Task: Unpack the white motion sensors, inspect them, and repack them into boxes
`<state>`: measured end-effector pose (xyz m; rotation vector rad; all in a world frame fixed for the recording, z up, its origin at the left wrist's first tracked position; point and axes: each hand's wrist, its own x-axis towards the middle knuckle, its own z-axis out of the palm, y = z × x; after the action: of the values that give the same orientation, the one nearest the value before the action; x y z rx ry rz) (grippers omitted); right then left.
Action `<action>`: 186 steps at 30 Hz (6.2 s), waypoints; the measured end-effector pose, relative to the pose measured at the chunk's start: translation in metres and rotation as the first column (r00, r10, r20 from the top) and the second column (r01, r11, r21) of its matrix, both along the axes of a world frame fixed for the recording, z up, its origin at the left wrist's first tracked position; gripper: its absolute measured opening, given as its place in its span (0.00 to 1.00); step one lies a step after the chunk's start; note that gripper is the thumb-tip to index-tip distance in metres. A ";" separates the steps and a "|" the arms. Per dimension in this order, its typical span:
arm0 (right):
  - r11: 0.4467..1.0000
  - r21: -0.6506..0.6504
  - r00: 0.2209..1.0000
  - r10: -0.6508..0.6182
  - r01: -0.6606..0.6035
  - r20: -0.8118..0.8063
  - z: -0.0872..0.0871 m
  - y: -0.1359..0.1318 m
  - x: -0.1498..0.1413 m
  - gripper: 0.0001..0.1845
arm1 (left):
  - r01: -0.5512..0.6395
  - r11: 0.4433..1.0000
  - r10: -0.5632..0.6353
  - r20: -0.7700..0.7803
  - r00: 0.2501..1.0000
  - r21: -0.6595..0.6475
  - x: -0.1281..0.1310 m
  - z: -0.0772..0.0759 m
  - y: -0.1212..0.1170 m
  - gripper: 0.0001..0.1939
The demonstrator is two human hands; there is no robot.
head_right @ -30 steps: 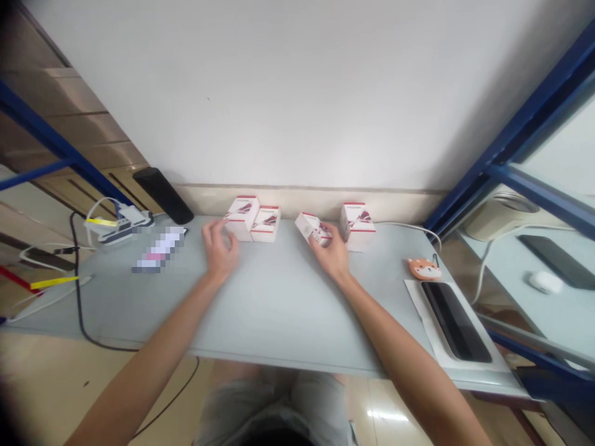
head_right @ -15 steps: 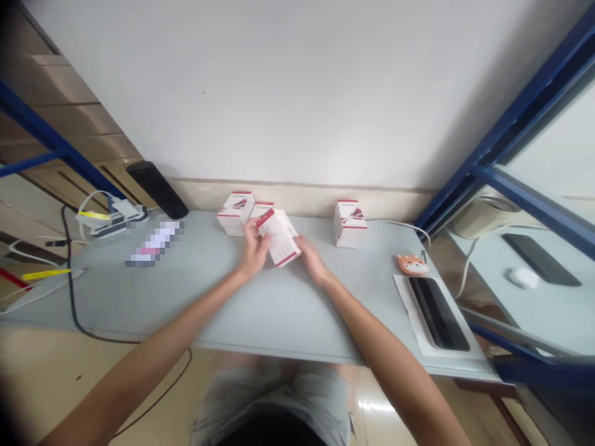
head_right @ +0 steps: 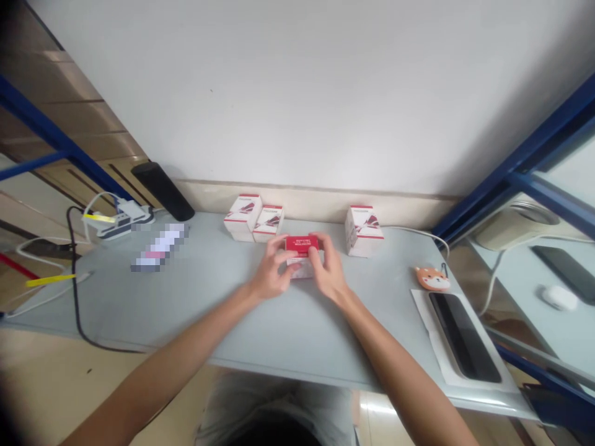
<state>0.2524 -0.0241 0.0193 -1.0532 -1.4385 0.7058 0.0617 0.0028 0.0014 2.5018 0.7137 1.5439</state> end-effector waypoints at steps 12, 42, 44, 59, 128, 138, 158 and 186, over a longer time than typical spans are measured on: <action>0.997 0.077 0.995 -0.039 0.032 0.089 -0.004 0.000 0.013 0.21 | -0.055 0.996 0.060 -0.059 0.996 0.076 0.001 -0.002 -0.006 0.32; 0.900 -0.407 0.943 0.013 -0.156 -0.333 0.037 0.004 0.014 0.22 | 0.036 0.987 -0.016 -0.122 0.992 0.159 0.011 -0.008 -0.020 0.37; 0.894 -0.410 0.933 0.026 -0.183 -0.359 0.039 0.003 0.014 0.23 | 0.014 0.985 0.013 -0.152 0.988 0.174 0.010 -0.007 -0.020 0.36; 0.996 0.008 0.989 0.085 -0.085 -0.119 0.031 0.001 0.019 0.19 | -0.165 0.959 0.201 -0.142 0.969 0.228 0.009 0.016 -0.018 0.31; 0.903 0.257 0.802 -0.425 0.344 0.420 0.012 0.006 0.014 0.16 | -0.309 0.924 0.319 -0.008 0.948 0.226 0.007 0.007 0.001 0.30; 0.930 0.368 0.681 -0.266 -0.006 0.682 0.021 0.001 0.024 0.17 | -0.268 0.932 0.274 0.011 0.962 0.243 0.007 0.007 0.005 0.33; 0.984 0.148 0.817 -0.166 0.100 0.552 0.034 -0.002 0.025 0.09 | -0.195 0.947 0.219 -0.068 0.973 0.255 0.007 0.010 0.002 0.31; 0.980 0.193 0.606 -0.123 -0.051 0.786 0.040 -0.009 0.027 0.20 | -0.103 0.989 0.099 0.040 0.994 0.110 0.005 0.010 0.006 0.33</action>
<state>0.2794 -0.0334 0.0592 -1.3081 -2.1937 -0.0081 0.0662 0.0088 0.0111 2.5476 0.7806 1.7020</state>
